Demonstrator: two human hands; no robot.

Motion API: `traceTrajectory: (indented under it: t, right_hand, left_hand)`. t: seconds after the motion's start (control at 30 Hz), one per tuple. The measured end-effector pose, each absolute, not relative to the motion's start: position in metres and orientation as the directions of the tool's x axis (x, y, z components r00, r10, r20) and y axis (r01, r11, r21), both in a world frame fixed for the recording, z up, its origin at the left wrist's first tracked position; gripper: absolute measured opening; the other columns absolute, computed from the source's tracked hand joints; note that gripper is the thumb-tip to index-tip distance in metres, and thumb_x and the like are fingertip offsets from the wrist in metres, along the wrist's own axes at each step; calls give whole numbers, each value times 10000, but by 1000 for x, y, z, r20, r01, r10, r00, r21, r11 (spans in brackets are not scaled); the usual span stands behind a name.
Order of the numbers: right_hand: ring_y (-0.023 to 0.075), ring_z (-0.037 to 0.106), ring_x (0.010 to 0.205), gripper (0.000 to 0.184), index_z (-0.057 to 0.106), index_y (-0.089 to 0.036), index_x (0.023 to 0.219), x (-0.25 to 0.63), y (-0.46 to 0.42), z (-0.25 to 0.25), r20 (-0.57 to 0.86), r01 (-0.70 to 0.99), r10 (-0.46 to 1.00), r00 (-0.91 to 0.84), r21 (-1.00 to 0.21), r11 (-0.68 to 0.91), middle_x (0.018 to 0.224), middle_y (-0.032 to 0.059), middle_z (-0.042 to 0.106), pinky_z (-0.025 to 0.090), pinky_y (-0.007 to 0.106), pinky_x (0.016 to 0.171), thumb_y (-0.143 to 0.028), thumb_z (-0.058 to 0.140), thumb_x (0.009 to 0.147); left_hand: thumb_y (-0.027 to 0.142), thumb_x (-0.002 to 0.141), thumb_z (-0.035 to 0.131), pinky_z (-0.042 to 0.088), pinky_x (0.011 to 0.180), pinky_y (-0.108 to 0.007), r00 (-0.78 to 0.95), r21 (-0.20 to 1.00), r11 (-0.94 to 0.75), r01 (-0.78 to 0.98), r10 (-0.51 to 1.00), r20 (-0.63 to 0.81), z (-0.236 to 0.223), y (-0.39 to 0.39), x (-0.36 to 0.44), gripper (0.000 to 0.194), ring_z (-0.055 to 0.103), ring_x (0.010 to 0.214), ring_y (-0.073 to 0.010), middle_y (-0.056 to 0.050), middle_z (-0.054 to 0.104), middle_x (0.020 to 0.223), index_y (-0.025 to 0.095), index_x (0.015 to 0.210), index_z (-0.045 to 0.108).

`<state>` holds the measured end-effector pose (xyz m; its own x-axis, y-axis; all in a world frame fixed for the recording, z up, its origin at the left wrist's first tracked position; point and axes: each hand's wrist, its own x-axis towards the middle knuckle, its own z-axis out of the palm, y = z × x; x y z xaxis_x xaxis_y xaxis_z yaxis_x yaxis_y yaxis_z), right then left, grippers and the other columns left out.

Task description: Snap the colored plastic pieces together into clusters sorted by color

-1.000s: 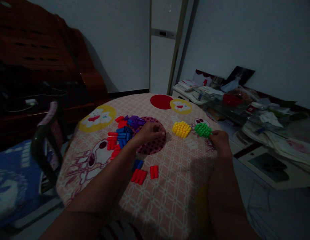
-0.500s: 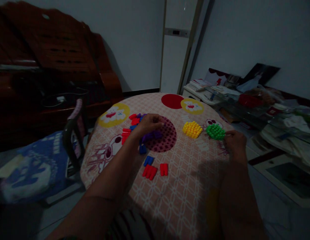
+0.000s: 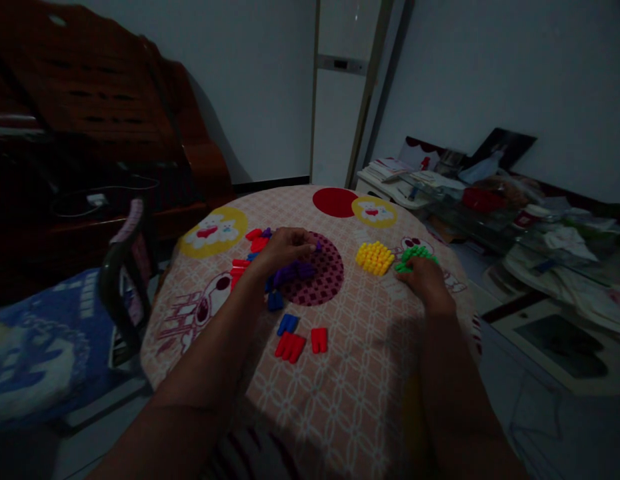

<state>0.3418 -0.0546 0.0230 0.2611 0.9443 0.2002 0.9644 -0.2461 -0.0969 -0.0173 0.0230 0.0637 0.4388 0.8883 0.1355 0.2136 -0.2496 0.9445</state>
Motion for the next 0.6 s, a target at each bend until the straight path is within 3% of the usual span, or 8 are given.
traceTrajectory:
  t: [0.13,0.43,0.6]
  right_hand:
    - [239,670,882,148,748,-148,870,338,-54,25,196,967,947,254,-45,-250,930,144,744,423,299,723,-254,658,817]
    - [253,675,803,234,772,-139,793,350,-56,28,295,955,909,296,-98,-280,838,162,753,408,309,681,-206,553,837]
    - [244,668,783,245,769,-111,869,356,-53,23,385,950,869,312,-135,-281,862,166,756,415,300,695,-166,533,836]
  left_hand:
    - [389,660,744,509,616,-270,437,950,-236,205,890,126,62,24,-17,321,625,617,-146,-19,680,669,127,831,674]
    - [396,691,742,524,616,-270,444,946,-250,205,885,138,64,24,-21,322,630,601,-146,-24,684,660,118,842,682]
    - [414,688,749,534,619,-274,421,939,-263,220,894,152,68,26,-28,339,652,623,-162,-34,691,664,113,825,674]
